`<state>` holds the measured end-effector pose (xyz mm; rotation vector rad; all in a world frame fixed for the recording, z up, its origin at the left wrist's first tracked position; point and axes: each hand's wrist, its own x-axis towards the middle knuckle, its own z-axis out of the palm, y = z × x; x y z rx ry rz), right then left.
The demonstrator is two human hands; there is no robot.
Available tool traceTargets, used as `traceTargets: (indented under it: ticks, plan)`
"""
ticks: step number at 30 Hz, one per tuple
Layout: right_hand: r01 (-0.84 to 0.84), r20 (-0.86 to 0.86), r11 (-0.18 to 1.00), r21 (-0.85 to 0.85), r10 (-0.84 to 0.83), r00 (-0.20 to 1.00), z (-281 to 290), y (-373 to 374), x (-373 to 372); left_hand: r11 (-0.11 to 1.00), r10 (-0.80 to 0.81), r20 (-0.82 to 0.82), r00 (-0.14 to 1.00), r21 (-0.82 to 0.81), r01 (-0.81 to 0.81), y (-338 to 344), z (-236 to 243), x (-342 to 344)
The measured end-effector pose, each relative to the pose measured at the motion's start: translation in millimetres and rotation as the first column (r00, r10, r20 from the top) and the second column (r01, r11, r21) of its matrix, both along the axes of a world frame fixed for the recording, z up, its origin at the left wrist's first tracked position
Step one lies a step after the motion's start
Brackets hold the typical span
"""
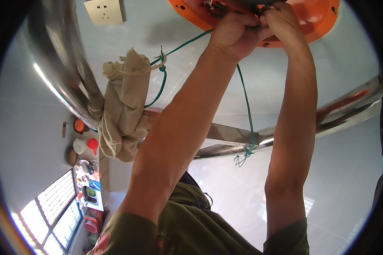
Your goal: The person stands on a ladder and works on the wiring of an orange ceiling fan. They use a cloth to wipe the fan housing and motor, then connect and adjust wires within the ceiling mount. The person continues to secure the wiring and reposition the fan housing throughout the clip.
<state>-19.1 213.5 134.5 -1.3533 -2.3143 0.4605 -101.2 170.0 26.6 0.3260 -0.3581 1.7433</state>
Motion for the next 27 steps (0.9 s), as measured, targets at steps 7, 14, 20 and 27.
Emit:
traceTargets:
  ticks: [7,14,20,27]
  plan:
    - [0.022,-0.035,0.999,-0.025,-0.023,0.999,9,5,3,0.999,-0.031,0.137,0.99,-0.039,0.037,13,-2,14]
    - [0.055,-0.109,0.999,0.001,-0.054,0.993,8,-2,-3,0.996,0.045,0.089,0.995,-0.077,-0.038,11,8,12]
    - [0.064,-0.129,0.998,0.018,-0.061,0.99,2,-1,-2,0.966,0.075,0.109,0.991,-0.254,-0.045,-5,18,12]
    - [0.014,-0.177,1.0,0.004,-0.013,0.984,0,-5,-4,0.963,0.046,0.059,0.997,-0.267,-0.029,-11,19,13]
